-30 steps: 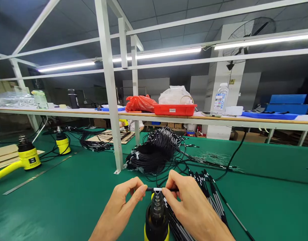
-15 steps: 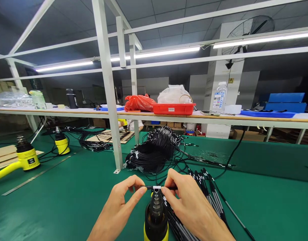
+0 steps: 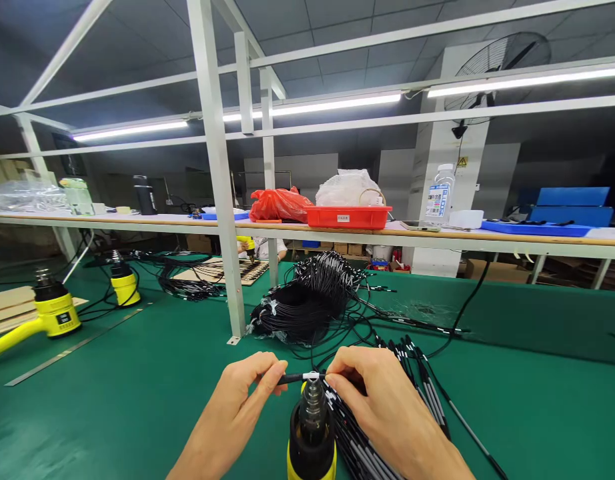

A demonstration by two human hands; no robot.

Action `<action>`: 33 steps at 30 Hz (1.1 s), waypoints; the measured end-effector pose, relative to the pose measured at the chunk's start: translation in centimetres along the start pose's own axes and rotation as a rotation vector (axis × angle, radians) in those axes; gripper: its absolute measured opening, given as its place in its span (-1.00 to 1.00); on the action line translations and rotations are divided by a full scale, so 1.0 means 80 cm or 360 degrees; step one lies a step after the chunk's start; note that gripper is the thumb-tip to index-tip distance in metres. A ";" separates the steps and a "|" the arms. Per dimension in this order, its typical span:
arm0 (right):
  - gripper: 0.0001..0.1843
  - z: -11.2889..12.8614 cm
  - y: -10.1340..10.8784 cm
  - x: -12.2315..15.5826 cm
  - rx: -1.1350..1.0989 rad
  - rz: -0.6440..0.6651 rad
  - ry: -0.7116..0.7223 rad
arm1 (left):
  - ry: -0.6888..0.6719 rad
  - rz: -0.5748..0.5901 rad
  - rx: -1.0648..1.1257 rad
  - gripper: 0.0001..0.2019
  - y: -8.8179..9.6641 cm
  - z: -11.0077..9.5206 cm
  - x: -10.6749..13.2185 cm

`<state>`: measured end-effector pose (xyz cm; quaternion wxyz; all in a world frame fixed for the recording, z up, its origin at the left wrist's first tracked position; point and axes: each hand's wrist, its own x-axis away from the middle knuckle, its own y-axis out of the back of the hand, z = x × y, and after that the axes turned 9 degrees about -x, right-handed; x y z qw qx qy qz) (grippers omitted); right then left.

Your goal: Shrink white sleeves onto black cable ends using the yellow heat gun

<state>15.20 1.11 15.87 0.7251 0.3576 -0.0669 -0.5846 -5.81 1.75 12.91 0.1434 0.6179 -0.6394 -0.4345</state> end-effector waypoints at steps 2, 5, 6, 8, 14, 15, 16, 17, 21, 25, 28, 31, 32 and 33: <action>-0.72 0.001 0.000 -0.001 -0.0041 -0.0010 -0.0006 | 0.0013 -0.0006 0.0055 -0.59 -0.001 0.001 0.000; -0.75 0.000 -0.001 -0.003 -0.0083 -0.0020 -0.0028 | 0.0057 -0.0009 0.0152 -0.63 0.000 -0.002 0.000; -0.75 0.000 -0.001 -0.003 -0.0092 -0.0025 -0.0035 | 0.0072 -0.0012 0.0172 -0.65 0.001 -0.004 0.000; -0.76 -0.002 -0.001 -0.003 -0.0108 -0.0036 -0.0045 | 0.0085 -0.0016 0.0209 -0.69 0.002 -0.006 0.000; -0.76 -0.002 -0.001 0.001 -0.0100 -0.0067 -0.0020 | 0.0041 0.0016 0.0153 -0.64 0.002 -0.008 0.001; -0.76 -0.002 -0.001 0.001 -0.0102 -0.0060 -0.0016 | 0.0037 0.0041 0.0123 -0.59 0.001 -0.007 0.001; -0.75 -0.002 -0.001 0.001 -0.0104 -0.0053 -0.0015 | 0.0039 0.0061 0.0095 -0.55 0.000 -0.006 0.001; -0.75 -0.002 -0.001 0.001 -0.0102 -0.0041 -0.0021 | 0.0047 0.0070 0.0070 -0.53 -0.001 -0.005 0.001; -0.75 -0.007 0.001 0.001 0.0010 0.0025 -0.0011 | 0.0077 0.0065 0.0068 -0.54 -0.002 -0.003 0.000; -0.66 -0.012 0.003 0.003 0.0108 0.0082 0.0039 | 0.0077 0.0059 0.0174 -0.58 0.000 -0.004 0.000; -0.69 -0.013 0.003 0.002 0.0119 0.0042 0.0039 | 0.0065 0.0026 0.0235 -0.65 0.001 -0.006 0.001; -0.74 -0.012 0.002 0.000 0.0126 0.0012 0.0026 | 0.0033 -0.0001 0.0280 -0.75 0.001 -0.007 0.002; -0.75 -0.012 0.001 -0.001 0.0123 -0.0001 0.0024 | 0.0031 -0.0007 0.0290 -0.79 0.001 -0.007 0.002; -0.76 -0.012 0.000 -0.002 0.0114 -0.0020 0.0021 | 0.0028 -0.0014 0.0297 -0.82 0.000 -0.007 0.002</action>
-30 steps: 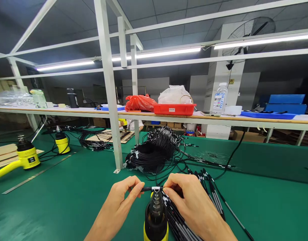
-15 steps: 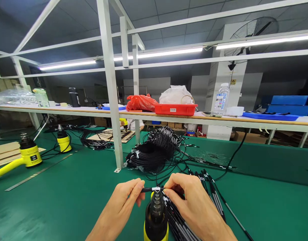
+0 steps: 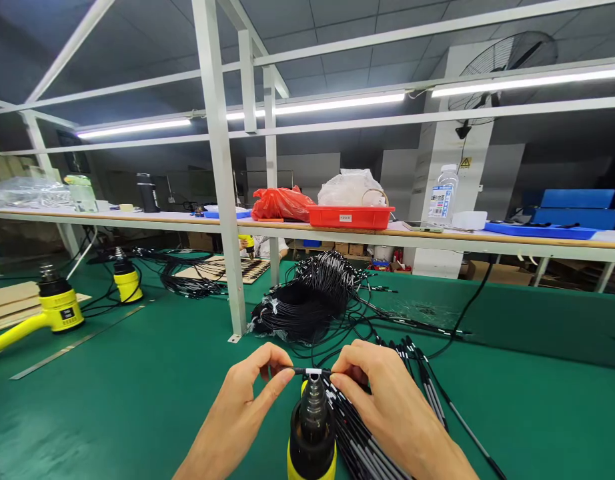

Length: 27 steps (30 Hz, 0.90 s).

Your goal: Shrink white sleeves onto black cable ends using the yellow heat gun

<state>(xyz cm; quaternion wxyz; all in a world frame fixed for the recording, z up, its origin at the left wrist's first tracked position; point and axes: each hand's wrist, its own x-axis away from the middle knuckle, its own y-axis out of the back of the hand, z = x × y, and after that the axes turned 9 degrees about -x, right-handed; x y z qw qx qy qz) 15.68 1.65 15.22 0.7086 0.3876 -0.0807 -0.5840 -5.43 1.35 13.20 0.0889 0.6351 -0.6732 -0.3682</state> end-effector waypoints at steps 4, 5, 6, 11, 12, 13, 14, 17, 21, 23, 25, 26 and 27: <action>-0.76 0.000 -0.001 0.001 -0.0094 -0.0057 -0.0066 | -0.0017 -0.0017 0.0008 -0.86 -0.002 0.000 -0.001; -0.75 0.000 -0.001 0.002 -0.0120 -0.0048 -0.0081 | -0.0013 -0.0020 0.0001 -0.83 -0.002 0.000 -0.001; -0.74 0.000 -0.001 0.003 -0.0134 -0.0026 -0.0091 | -0.0008 -0.0019 -0.0014 -0.78 -0.002 0.000 -0.001; -0.66 -0.002 -0.001 0.008 -0.0012 0.0097 -0.0081 | 0.0011 -0.0035 -0.0226 -0.55 -0.002 0.004 0.000; -0.65 -0.002 -0.001 0.008 0.0003 0.0103 -0.0080 | 0.0020 -0.0036 -0.0255 -0.54 -0.002 0.004 0.000; -0.65 -0.002 -0.001 0.008 0.0004 0.0099 -0.0082 | 0.0028 -0.0039 -0.0264 -0.55 -0.002 0.004 0.000; -0.66 -0.001 -0.001 0.008 -0.0010 0.0088 -0.0086 | 0.0031 -0.0038 -0.0252 -0.56 -0.001 0.004 0.000; -0.71 0.001 -0.001 0.005 -0.0097 0.0028 -0.0089 | 0.0036 -0.0030 -0.0149 -0.67 0.000 0.000 -0.001; -0.79 0.002 0.000 0.003 -0.0159 -0.0024 -0.0077 | 0.0031 -0.0026 -0.0021 -0.84 0.001 -0.005 -0.002; -0.81 0.002 -0.001 0.002 -0.0152 -0.0040 -0.0076 | 0.0017 -0.0047 0.0004 -0.89 0.001 -0.005 -0.001; -0.81 0.003 -0.001 0.002 -0.0142 -0.0053 -0.0080 | -0.0001 -0.0077 0.0021 -0.92 0.000 -0.005 0.000; -0.82 0.003 -0.001 0.002 -0.0137 -0.0054 -0.0085 | -0.0011 -0.0088 0.0032 -0.93 0.000 -0.004 0.000; -0.82 0.003 -0.001 0.002 -0.0133 -0.0050 -0.0089 | -0.0018 -0.0095 0.0040 -0.93 0.000 -0.004 0.000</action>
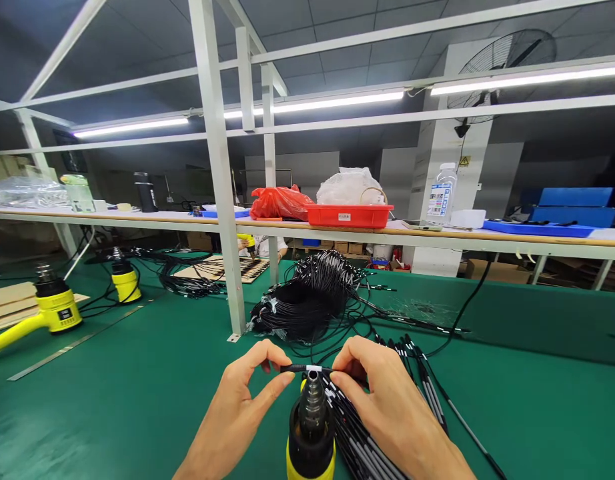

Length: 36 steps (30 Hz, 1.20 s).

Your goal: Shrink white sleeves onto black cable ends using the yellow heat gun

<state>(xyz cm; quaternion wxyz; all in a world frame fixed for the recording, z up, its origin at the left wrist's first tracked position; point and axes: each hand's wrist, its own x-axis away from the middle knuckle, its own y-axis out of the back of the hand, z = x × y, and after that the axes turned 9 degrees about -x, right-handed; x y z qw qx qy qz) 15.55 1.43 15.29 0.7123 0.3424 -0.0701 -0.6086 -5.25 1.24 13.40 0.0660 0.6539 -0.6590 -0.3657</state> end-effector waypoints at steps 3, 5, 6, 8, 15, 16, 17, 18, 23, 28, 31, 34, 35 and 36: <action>-0.81 -0.001 0.001 0.001 0.0042 0.0045 -0.0006 | -0.0003 0.0017 -0.0010 -0.93 0.000 0.001 0.000; -0.76 -0.003 0.000 0.001 0.0092 0.0079 -0.0004 | -0.0008 0.0055 -0.0062 -0.87 0.001 0.003 0.000; -0.73 -0.005 0.000 0.002 0.0118 0.0092 -0.0002 | -0.0015 0.0070 -0.0103 -0.81 0.001 0.004 0.000; -0.67 -0.007 -0.001 0.003 0.0152 0.0116 0.0000 | -0.0038 0.0070 -0.0199 -0.69 0.001 0.007 0.001; -0.63 -0.002 -0.005 0.006 0.0151 0.0108 0.0032 | -0.0046 0.0041 -0.0232 -0.66 0.000 0.008 0.001; -0.65 0.000 -0.005 0.007 0.0134 0.0099 0.0035 | -0.0039 0.0039 -0.0191 -0.70 -0.001 0.007 0.001; -0.66 0.000 -0.006 0.007 0.0111 0.0085 0.0039 | -0.0040 0.0034 -0.0152 -0.75 -0.001 0.006 0.000; -0.67 0.000 -0.005 0.006 0.0089 0.0063 0.0044 | -0.0047 0.0024 -0.0121 -0.78 -0.001 0.004 0.000; -0.63 -0.042 0.010 -0.019 0.0355 -0.0249 -0.0065 | 0.0038 -0.0134 -0.0057 -0.78 0.005 0.007 -0.001; -0.76 -0.145 0.026 -0.056 0.0813 -0.0617 -0.0552 | 0.0122 -0.0187 -0.0141 -0.73 0.016 0.030 0.000; -0.65 -0.192 0.000 -0.059 0.0957 -0.0624 -0.0710 | 0.0135 -0.0148 -0.0215 -0.68 0.017 0.044 0.000; -0.79 -0.221 -0.048 -0.055 0.0883 -0.0275 -0.0673 | 0.0129 -0.0152 -0.0273 -0.66 0.015 0.052 -0.001; -0.82 -0.228 -0.065 -0.054 0.0845 -0.0161 -0.0663 | 0.0126 -0.0147 -0.0283 -0.66 0.014 0.054 -0.002; -0.83 -0.236 -0.080 -0.053 0.0818 -0.0072 -0.0672 | 0.0127 -0.0147 -0.0292 -0.66 0.014 0.055 -0.001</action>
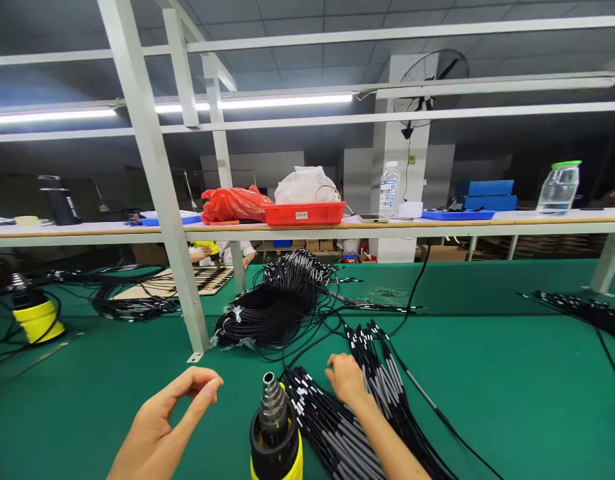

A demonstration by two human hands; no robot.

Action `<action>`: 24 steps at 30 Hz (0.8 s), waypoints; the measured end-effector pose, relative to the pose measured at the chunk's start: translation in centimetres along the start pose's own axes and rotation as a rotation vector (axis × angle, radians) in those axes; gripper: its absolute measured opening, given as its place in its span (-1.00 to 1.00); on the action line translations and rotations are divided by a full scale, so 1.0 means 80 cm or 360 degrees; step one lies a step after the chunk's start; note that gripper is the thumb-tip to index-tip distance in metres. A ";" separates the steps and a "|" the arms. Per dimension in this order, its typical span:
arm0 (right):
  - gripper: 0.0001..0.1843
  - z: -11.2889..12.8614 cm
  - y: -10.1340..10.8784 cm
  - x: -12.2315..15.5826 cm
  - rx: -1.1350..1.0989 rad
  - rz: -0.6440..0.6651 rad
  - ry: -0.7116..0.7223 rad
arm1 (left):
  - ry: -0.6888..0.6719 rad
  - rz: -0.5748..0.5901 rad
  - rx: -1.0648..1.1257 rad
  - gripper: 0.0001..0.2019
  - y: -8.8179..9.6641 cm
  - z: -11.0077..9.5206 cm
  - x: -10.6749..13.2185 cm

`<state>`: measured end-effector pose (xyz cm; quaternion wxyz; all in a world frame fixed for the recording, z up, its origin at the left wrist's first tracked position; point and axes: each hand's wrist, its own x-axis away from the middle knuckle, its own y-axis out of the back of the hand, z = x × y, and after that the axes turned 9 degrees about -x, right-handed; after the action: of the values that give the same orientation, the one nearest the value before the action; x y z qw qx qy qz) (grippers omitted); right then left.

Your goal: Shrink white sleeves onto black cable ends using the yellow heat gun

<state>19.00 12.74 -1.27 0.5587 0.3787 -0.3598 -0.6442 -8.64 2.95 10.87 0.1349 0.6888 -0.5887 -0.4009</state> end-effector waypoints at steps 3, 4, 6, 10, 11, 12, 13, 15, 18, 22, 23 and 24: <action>-0.82 0.000 -0.039 -0.001 0.0019 0.0187 -0.0059 | 0.0006 -0.0006 -0.0019 -0.66 0.001 0.004 0.001; -0.81 -0.001 -0.049 -0.002 0.0030 0.0226 -0.0084 | 0.0009 -0.0014 -0.0025 -0.66 0.001 0.004 0.002; -0.78 -0.004 -0.062 -0.004 0.0051 0.0269 -0.0106 | 0.0005 -0.0013 -0.0055 -0.66 0.004 0.005 0.002; -0.78 -0.012 -0.072 -0.009 0.0056 0.0333 -0.0067 | -0.0028 0.0031 -0.0113 -0.66 0.006 0.004 0.002; -0.78 -0.014 -0.073 -0.011 0.0044 0.0354 -0.0048 | -0.0039 0.0044 -0.0111 -0.66 0.006 0.004 0.002; -0.78 -0.017 -0.073 -0.013 0.0029 0.0379 -0.0032 | -0.0043 0.0055 -0.0103 -0.66 0.006 0.004 0.002; -0.78 -0.020 -0.073 -0.015 0.0010 0.0406 -0.0019 | -0.0040 0.0069 -0.0095 -0.66 0.005 0.004 0.002; -0.80 -0.026 -0.074 -0.019 -0.0028 0.0460 -0.0010 | -0.0013 0.0086 -0.0081 -0.65 0.002 0.003 0.003; -0.81 -0.032 -0.076 -0.023 -0.0094 0.0494 -0.0036 | 0.0003 0.0111 -0.0066 -0.65 -0.001 0.002 0.003; -0.80 -0.038 -0.074 -0.028 -0.0204 0.0359 -0.0094 | -0.0034 0.0120 -0.0027 -0.65 0.002 0.001 0.006; -0.79 -0.040 -0.071 -0.029 -0.0239 0.0297 -0.0105 | -0.0023 0.0119 -0.0017 -0.66 0.004 0.001 0.008; -0.79 -0.043 -0.066 -0.030 -0.0281 0.0232 -0.0110 | -0.0010 0.0115 -0.0004 -0.66 0.006 0.001 0.009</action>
<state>19.88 15.58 -7.30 0.6226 0.2783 -0.3473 -0.6436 -9.04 2.19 10.80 0.1484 0.6656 -0.6132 -0.3987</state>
